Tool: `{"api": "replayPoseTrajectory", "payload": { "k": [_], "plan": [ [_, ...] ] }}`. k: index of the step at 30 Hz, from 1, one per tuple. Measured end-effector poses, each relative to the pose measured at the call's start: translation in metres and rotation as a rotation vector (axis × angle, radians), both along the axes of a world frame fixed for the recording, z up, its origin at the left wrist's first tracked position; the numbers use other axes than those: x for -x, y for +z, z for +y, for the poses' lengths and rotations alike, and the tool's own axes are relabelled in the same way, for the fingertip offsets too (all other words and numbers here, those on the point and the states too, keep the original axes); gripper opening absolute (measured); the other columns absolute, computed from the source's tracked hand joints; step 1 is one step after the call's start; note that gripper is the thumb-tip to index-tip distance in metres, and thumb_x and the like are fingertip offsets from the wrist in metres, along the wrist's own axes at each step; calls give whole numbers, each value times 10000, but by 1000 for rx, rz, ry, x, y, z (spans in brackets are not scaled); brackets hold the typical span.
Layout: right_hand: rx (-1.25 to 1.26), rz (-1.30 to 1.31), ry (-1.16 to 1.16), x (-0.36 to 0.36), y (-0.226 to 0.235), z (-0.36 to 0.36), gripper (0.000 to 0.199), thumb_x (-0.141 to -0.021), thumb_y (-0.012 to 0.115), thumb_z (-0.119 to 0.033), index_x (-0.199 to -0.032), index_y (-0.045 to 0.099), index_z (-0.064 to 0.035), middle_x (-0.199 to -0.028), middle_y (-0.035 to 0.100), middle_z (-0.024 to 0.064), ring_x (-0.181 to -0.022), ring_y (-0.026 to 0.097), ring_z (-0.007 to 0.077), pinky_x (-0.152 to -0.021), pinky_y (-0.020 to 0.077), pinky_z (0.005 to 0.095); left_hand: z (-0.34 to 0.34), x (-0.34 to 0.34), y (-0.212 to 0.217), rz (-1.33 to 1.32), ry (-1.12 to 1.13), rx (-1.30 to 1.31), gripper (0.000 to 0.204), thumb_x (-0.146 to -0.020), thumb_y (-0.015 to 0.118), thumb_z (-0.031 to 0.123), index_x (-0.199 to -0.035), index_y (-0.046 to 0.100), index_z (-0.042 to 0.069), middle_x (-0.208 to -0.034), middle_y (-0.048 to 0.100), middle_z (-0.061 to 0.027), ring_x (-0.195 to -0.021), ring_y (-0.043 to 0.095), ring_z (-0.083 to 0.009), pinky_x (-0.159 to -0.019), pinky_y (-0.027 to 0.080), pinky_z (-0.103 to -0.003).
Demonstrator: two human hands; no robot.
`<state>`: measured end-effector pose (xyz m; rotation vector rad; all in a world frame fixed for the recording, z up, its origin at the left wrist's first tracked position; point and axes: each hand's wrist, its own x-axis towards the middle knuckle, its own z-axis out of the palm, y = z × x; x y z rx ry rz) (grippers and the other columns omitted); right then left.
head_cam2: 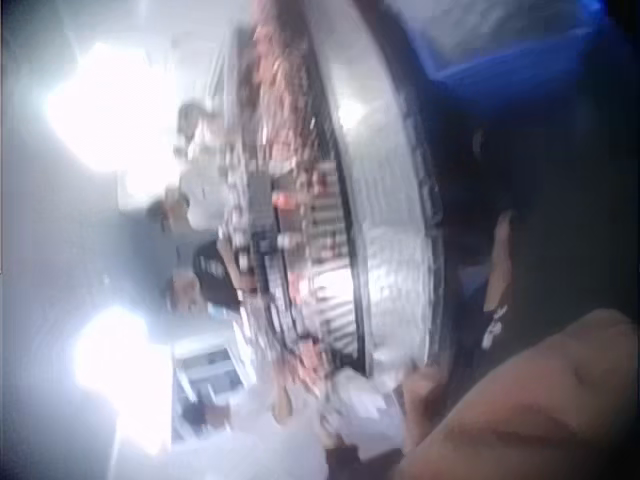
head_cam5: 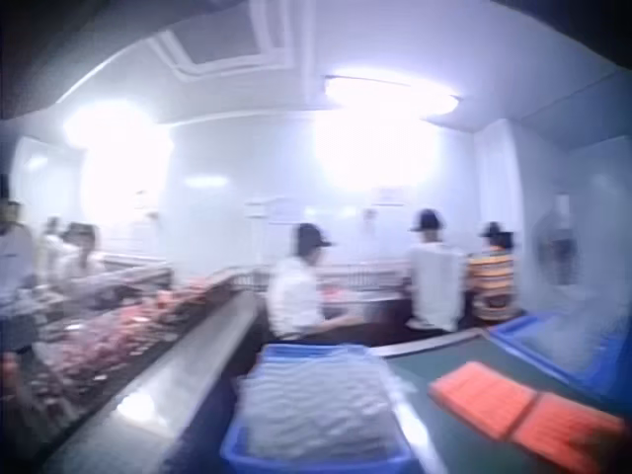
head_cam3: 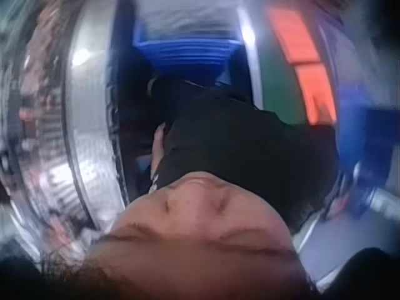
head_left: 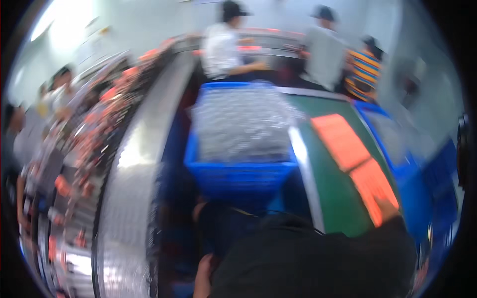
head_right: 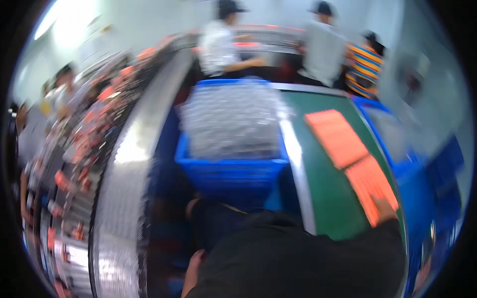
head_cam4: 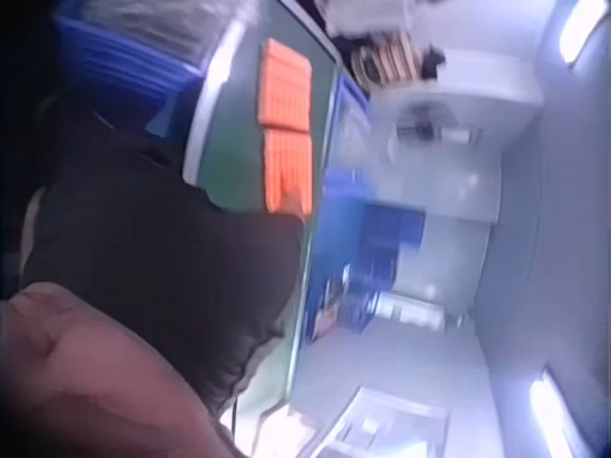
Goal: Placing plastic components into plastic trays on a factory assembly line.
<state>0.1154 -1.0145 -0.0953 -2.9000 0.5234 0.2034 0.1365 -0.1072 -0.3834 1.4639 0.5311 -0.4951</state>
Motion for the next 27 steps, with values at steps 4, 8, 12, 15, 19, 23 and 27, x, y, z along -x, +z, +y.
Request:
{"api": "replayPoseTrajectory", "payload": {
  "k": [4, 8, 12, 15, 19, 23, 27],
  "plan": [
    [51, 450, 236, -160, -9, 0, 655, -863, 573, -629, -1315, 584, -154, -1269, 613, 181, -1204, 581, 308, -1023, 453, 420, -34, -28, 26, 258, 67, 241, 347, -973, 582, 352, -1233, 586, 123, -1093, 666, -77, -902, 630, -207, -776, 494, -369],
    [184, 910, 310, -258, -17, 121, 485, -931, 560, -521, -1168, 682, -115, -1111, 690, 170, -1081, 655, 268, -947, 500, 377, -4, 5, 30, 308, 152, 124, 377, -957, 604, 391, -1247, 584, 150, -1163, 645, -52, -992, 628, -202, -846, 473, -392],
    [175, 1043, 350, -186, 100, 389, 458, -937, 557, -517, -866, 773, -120, -833, 758, 22, -825, 719, 181, -880, 523, 391, 9, 23, 23, 297, 194, 117, 391, -944, 630, 403, -1241, 588, 153, -1150, 649, -38, -1007, 634, -199, -818, 481, -367],
    [-231, 479, 985, -198, 80, 528, 326, -896, 672, -415, -865, 724, -95, -711, 692, 93, -680, 698, 233, -600, 529, 349, 9, 16, 12, 202, 153, 54, 346, -933, 648, 376, -1177, 633, 131, -1093, 667, -46, -952, 646, -184, -754, 501, -332],
    [-465, 165, 1444, -191, 53, 677, 207, -855, 700, -318, -901, 715, -116, -674, 650, 101, -648, 661, 302, -585, 510, 396, 12, 26, 48, -6, 65, -314, 328, -918, 637, 338, -1108, 681, 75, -943, 707, -101, -851, 691, -250, -727, 540, -399],
    [-864, -695, 1884, -155, 86, 814, 100, -738, 752, -135, -801, 681, -105, -685, 601, 46, -656, 599, 259, -659, 475, 387, -1, 70, 133, -321, 328, -703, 264, -899, 630, 258, -1069, 682, 63, -958, 693, -134, -909, 682, -309, -802, 543, -414],
    [-639, -800, 1631, -203, 111, 878, 452, -771, 760, -263, -1167, 647, -75, -1220, 616, 156, -1171, 551, 341, -974, 413, 494, -8, 102, 278, -802, 393, -1222, 176, -823, 683, 132, -992, 683, 84, -944, 681, -107, -896, 669, -308, -824, 539, -403]
  ]
}}
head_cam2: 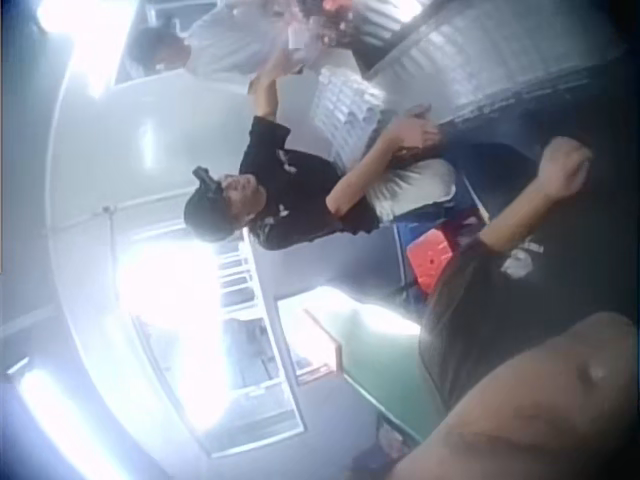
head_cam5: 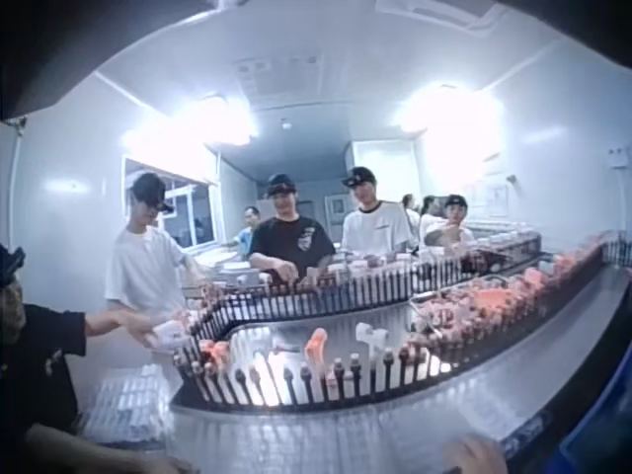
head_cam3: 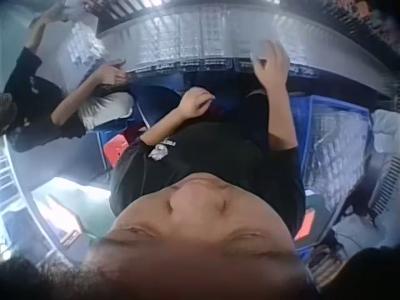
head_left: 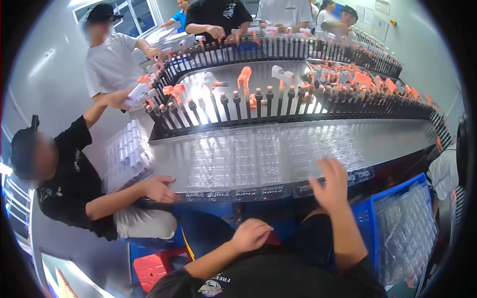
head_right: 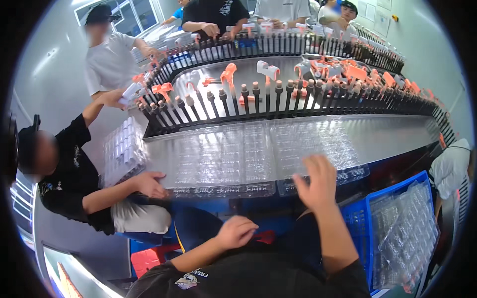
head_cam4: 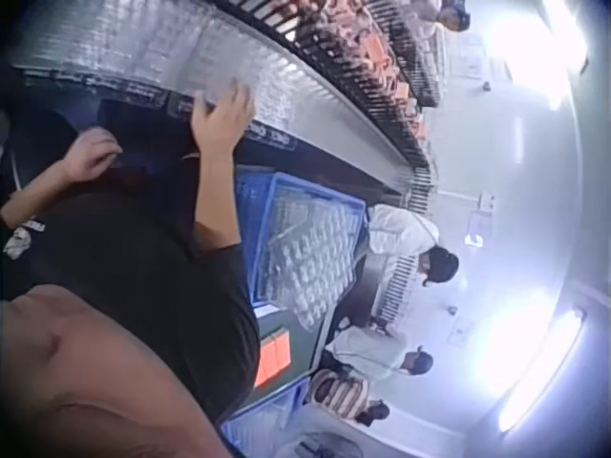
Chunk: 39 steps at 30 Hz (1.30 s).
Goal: Placing plastic components into plastic trays on a factory assembly line.
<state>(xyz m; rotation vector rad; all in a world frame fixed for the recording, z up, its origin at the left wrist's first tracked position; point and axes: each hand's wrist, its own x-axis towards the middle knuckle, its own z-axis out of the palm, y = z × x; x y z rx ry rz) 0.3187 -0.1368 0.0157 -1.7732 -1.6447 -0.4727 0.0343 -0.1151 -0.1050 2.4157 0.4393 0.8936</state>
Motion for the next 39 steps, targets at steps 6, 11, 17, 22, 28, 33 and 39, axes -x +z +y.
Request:
{"api": "replayPoseTrajectory", "payload": {
  "k": [6, 11, 17, 22, 28, 33, 39],
  "plan": [
    [602, 69, -149, -71, -24, 25, 686, -874, 625, -560, -1452, 474, -224, -1581, 343, 97, -1426, 376, 299, -1159, 201, 626, 79, 53, 88, 446, 679, -224, 566, -851, 690, 463, -1316, 607, 151, -1453, 482, -194, -1411, 369, -396, -1152, 264, -552],
    [681, 148, -301, -138, -25, 18, 648, -869, 650, -505, -1445, 485, -259, -1589, 338, 83, -1460, 307, 335, -1156, 172, 661, 85, 4, 77, 546, 591, -151, 604, -887, 597, 572, -1361, 589, 197, -1515, 400, -235, -1434, 326, -420, -1169, 224, -558],
    [551, 333, -248, -173, -52, 19, 473, -915, 587, -273, -1384, 541, -237, -1556, 396, 95, -1451, 333, 306, -1167, 183, 630, 65, -78, 78, 508, 535, -183, 622, -904, 560, 592, -1374, 585, 185, -1515, 394, -245, -1418, 338, -446, -1152, 238, -581],
    [161, 258, -363, -154, -51, 6, 322, -909, 609, -244, -1211, 648, -139, -1350, 590, 106, -1289, 517, 321, -1120, 288, 594, 61, -95, 81, 471, 520, -220, 636, -898, 583, 573, -1363, 585, 138, -1485, 425, -263, -1403, 350, -464, -1144, 243, -594],
    [-262, 158, -33, -36, -17, -59, 54, -798, 704, -84, -827, 658, -88, -842, 659, 97, -821, 628, 300, -757, 451, 411, 93, -101, 124, 132, 338, -227, 586, -866, 699, 376, -1349, 563, 72, -1362, 561, -202, -1290, 507, -385, -1085, 380, -485],
    [165, 367, 227, 17, -86, -132, 54, -799, 731, -183, -794, 724, -129, -737, 662, 69, -663, 632, 264, -651, 477, 386, 192, -174, 216, -43, 63, -97, 560, -832, 742, 307, -1300, 581, 46, -1209, 645, -151, -1160, 591, -342, -1007, 451, -438],
    [466, 537, 397, 34, -86, -133, 177, -886, 681, -260, -903, 745, -96, -779, 694, 85, -718, 686, 275, -652, 539, 366, 350, -220, 297, 644, 114, -133, 517, -724, 807, 376, -1107, 687, 50, -1014, 705, -145, -979, 667, -288, -881, 512, -394]
  ]
}}
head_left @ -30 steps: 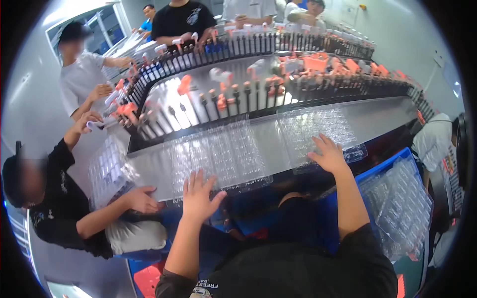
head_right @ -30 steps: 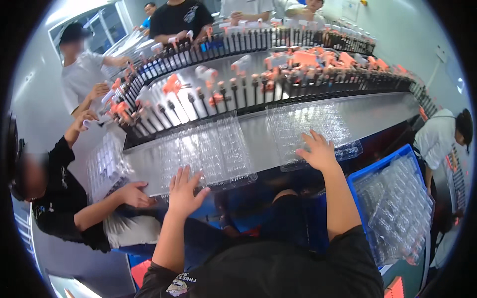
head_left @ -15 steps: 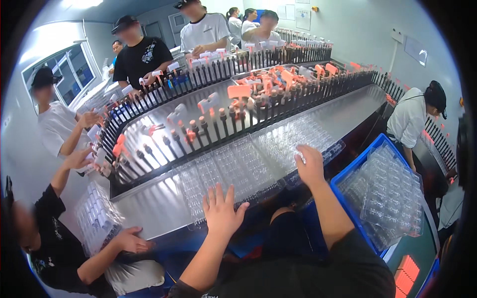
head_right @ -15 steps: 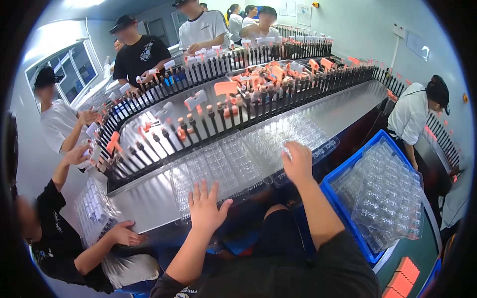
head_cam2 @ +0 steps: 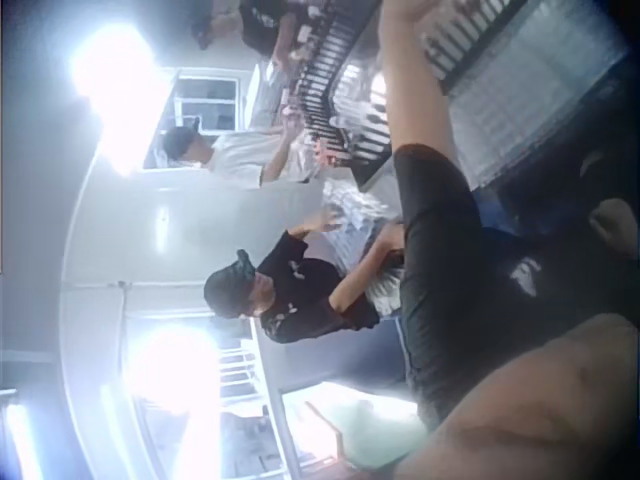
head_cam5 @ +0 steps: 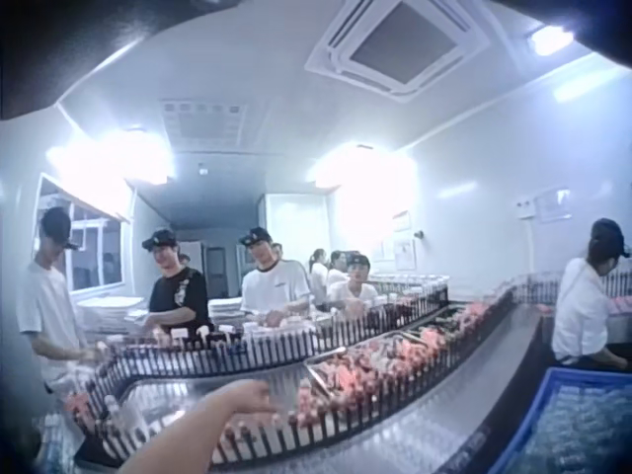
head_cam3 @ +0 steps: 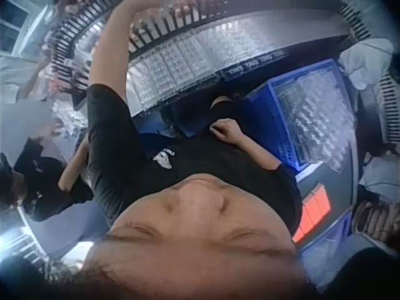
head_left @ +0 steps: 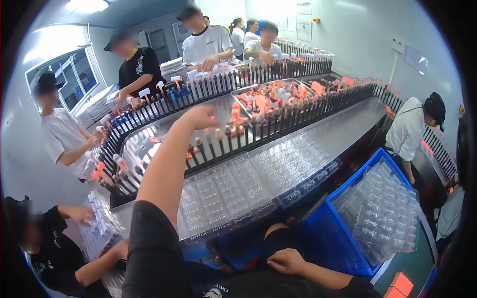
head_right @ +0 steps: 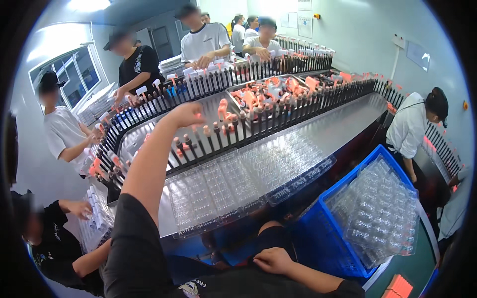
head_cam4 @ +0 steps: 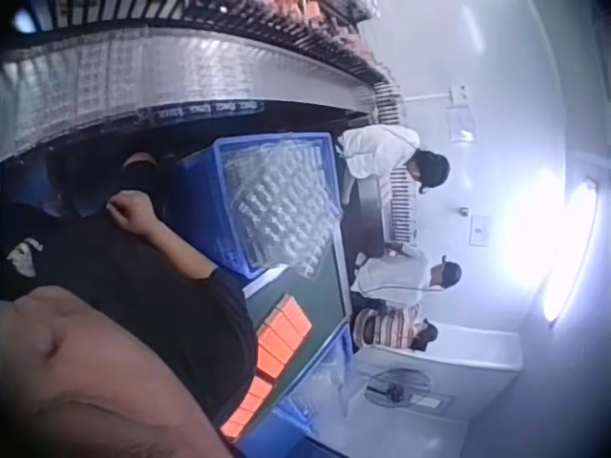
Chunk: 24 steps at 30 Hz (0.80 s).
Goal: Placing plastic components into plastic trays on a factory assembly line.
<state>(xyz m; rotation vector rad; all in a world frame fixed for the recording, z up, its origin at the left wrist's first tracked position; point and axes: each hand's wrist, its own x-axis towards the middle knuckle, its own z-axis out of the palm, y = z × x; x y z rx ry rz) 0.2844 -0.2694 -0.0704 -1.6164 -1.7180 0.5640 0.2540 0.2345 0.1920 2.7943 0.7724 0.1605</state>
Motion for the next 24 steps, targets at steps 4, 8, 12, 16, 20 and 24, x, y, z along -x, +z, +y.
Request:
{"api": "replayPoseTrajectory", "payload": {
  "k": [4, 8, 12, 16, 20, 24],
  "plan": [
    [-102, -78, -47, 2, 15, 10, 155, -879, 683, -243, -864, 738, -100, -765, 686, 88, -713, 682, 276, -649, 537, 372, 10, 17, 6, 360, -74, -70, 422, -621, 830, 308, -970, 739, 90, -944, 715, -165, -886, 690, -290, -802, 526, -398],
    [-323, -93, -32, -16, 40, 59, 122, -846, 713, -201, -785, 710, -95, -712, 653, 95, -666, 651, 296, -614, 513, 392, -26, 89, 6, 122, -129, -222, 348, -665, 794, 198, -990, 720, 97, -1001, 712, -135, -954, 672, -343, -821, 529, -426],
    [-831, -259, -344, -61, 127, 178, 43, -841, 668, -45, -882, 677, -37, -781, 643, 132, -702, 624, 310, -645, 489, 404, -96, 141, -37, -365, 17, -293, 287, -784, 684, 95, -1067, 704, 143, -1008, 691, -114, -992, 653, -335, -863, 521, -431],
    [-582, -295, -681, -130, 208, 361, 584, -906, 632, -443, -1304, 555, -23, -1164, 644, 189, -1088, 610, 369, -880, 487, 445, -134, 174, -101, -258, -1, 104, 293, -841, 675, 101, -1130, 635, 116, -1204, 534, -140, -1080, 605, -372, -888, 512, -453],
    [272, -457, -187, -126, 260, 436, 477, -754, 735, -401, -1064, 694, -41, -1067, 692, 181, -998, 670, 291, -890, 506, 411, -93, 201, -153, -344, 175, 178, 559, -841, 683, 84, -1340, 430, 83, -1232, 557, -237, -1129, 577, -446, -915, 493, -492],
    [61, -461, -123, -78, 252, 421, 384, -723, 757, -308, -1016, 698, -68, -977, 705, 159, -932, 678, 299, -822, 523, 400, -67, 199, -158, -185, 302, 180, 490, -838, 732, 148, -1226, 456, 34, -1117, 659, -243, -1047, 632, -436, -882, 508, -474]
  ]
}}
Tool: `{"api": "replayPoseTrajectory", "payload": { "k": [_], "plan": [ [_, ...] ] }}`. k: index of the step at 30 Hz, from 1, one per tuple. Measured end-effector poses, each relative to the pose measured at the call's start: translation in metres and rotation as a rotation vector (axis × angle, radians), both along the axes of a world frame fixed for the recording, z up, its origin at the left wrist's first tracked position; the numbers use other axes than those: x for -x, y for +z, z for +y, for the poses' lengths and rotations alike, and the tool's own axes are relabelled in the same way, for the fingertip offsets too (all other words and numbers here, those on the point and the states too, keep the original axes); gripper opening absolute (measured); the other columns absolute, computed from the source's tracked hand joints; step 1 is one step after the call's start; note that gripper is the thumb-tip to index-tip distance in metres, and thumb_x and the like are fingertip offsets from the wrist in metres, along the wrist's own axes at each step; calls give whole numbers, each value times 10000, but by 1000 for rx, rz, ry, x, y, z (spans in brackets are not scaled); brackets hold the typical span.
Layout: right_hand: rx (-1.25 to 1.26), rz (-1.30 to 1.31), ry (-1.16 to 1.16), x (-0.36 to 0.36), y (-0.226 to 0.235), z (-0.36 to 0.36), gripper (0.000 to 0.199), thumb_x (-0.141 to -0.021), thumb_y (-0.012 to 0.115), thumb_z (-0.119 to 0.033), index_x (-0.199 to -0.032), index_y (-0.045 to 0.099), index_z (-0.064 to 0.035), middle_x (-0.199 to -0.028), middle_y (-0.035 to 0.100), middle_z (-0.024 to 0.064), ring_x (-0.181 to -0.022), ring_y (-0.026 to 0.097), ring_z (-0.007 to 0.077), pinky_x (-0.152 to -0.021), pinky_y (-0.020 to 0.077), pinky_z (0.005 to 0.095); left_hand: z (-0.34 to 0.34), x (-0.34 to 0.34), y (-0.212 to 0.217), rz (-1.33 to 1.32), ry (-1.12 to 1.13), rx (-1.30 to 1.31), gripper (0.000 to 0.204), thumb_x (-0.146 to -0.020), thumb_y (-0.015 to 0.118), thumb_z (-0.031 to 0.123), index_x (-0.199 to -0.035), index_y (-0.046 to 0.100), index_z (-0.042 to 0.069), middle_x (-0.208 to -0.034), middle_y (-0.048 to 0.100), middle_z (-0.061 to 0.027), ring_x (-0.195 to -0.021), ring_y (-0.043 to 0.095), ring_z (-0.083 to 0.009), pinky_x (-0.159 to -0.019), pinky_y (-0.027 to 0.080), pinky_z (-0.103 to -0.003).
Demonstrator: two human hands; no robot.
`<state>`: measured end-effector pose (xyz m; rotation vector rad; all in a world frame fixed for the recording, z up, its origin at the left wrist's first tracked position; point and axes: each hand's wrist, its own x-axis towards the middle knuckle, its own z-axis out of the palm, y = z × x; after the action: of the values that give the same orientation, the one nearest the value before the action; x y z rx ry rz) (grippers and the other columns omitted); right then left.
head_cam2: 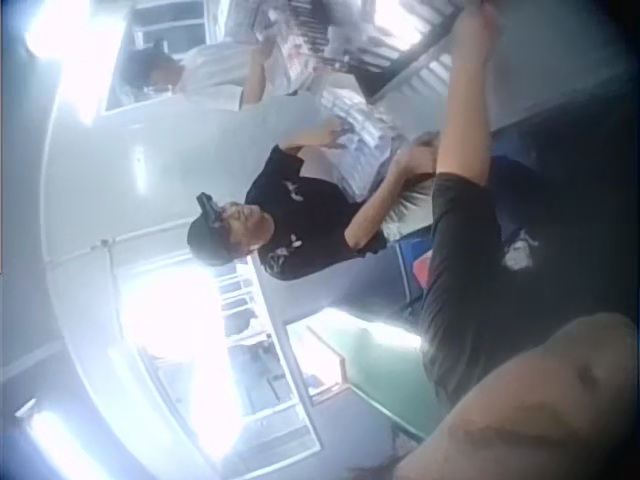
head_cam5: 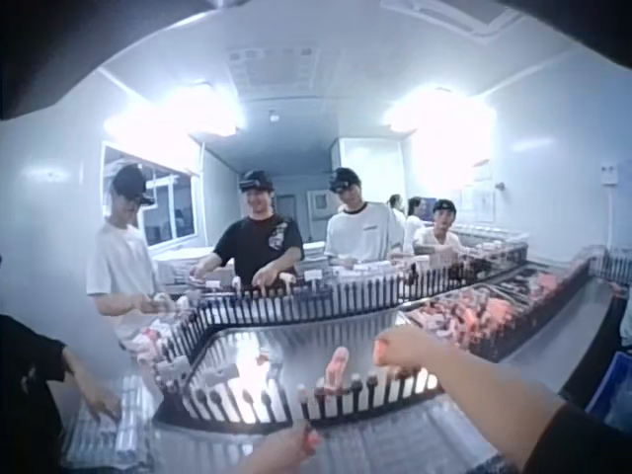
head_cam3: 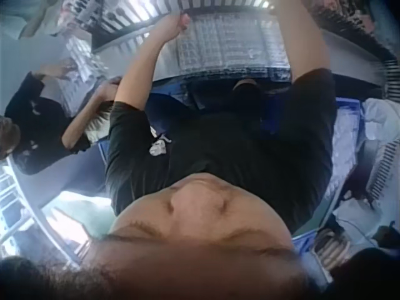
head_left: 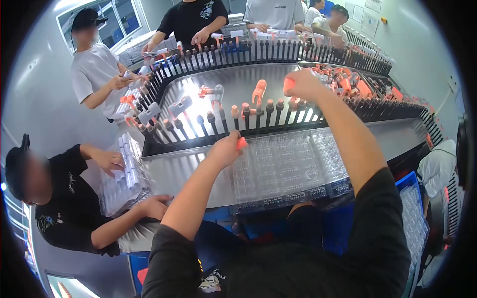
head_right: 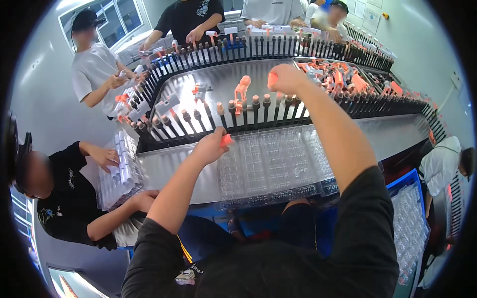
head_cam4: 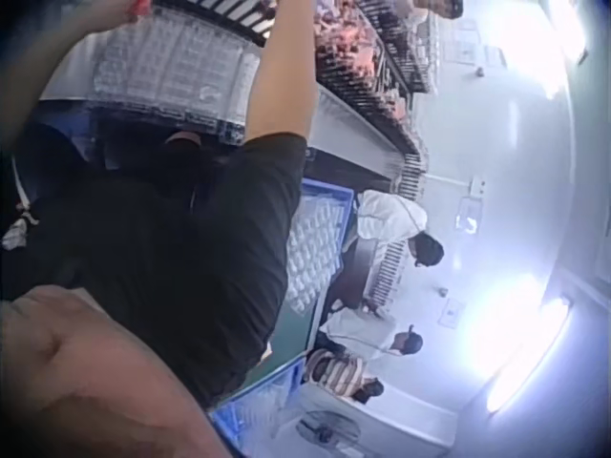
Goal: Placing plastic components into plastic trays on a factory assembly line.
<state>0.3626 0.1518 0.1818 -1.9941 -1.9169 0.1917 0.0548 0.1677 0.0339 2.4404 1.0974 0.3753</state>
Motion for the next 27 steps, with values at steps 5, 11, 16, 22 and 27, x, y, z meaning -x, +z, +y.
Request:
{"api": "replayPoseTrajectory", "payload": {
  "k": [5, 11, 16, 22, 27],
  "plan": [
    [-633, 81, -6, 36, -11, -35, 336, -803, 745, -220, -1079, 650, -54, -1018, 673, 153, -976, 650, 324, -841, 514, 418, 14, -20, -31, 78, -50, -219, 333, -797, 752, 194, -1055, 599, 49, -996, 681, -156, -941, 673, -366, -798, 537, -472],
    [-434, 50, 390, 94, -134, -62, 388, -780, 727, -90, -1159, 646, -63, -1053, 595, 145, -1020, 601, 348, -896, 494, 441, 4, -25, -47, -85, 60, -611, 238, -772, 731, 231, -977, 725, 110, -914, 594, -68, -944, 622, -243, -762, 515, -409],
    [-380, 95, 254, 73, -197, -28, 397, -790, 726, -149, -1175, 645, -90, -1003, 654, 148, -1002, 627, 341, -891, 493, 451, 1, -22, -51, 18, -61, -564, 183, -812, 663, 207, -953, 720, 106, -929, 642, -62, -959, 644, -262, -770, 523, -413],
    [-171, 18, 239, 91, -199, -32, 253, -792, 720, -216, -1025, 688, -125, -1016, 694, 81, -999, 645, 301, -882, 460, 448, -23, -13, -21, -185, -93, -457, 161, -837, 656, 205, -916, 696, 71, -913, 699, -107, -803, 675, -301, -725, 550, -419],
    [-571, 72, 296, 80, -182, -65, 262, -800, 695, -154, -1061, 686, -131, -1063, 685, 52, -1014, 630, 272, -923, 431, 416, -43, -60, 29, -582, -98, -203, 194, -855, 668, 170, -1009, 699, 57, -858, 683, -125, -757, 682, -276, -690, 551, -377]
  ]
}}
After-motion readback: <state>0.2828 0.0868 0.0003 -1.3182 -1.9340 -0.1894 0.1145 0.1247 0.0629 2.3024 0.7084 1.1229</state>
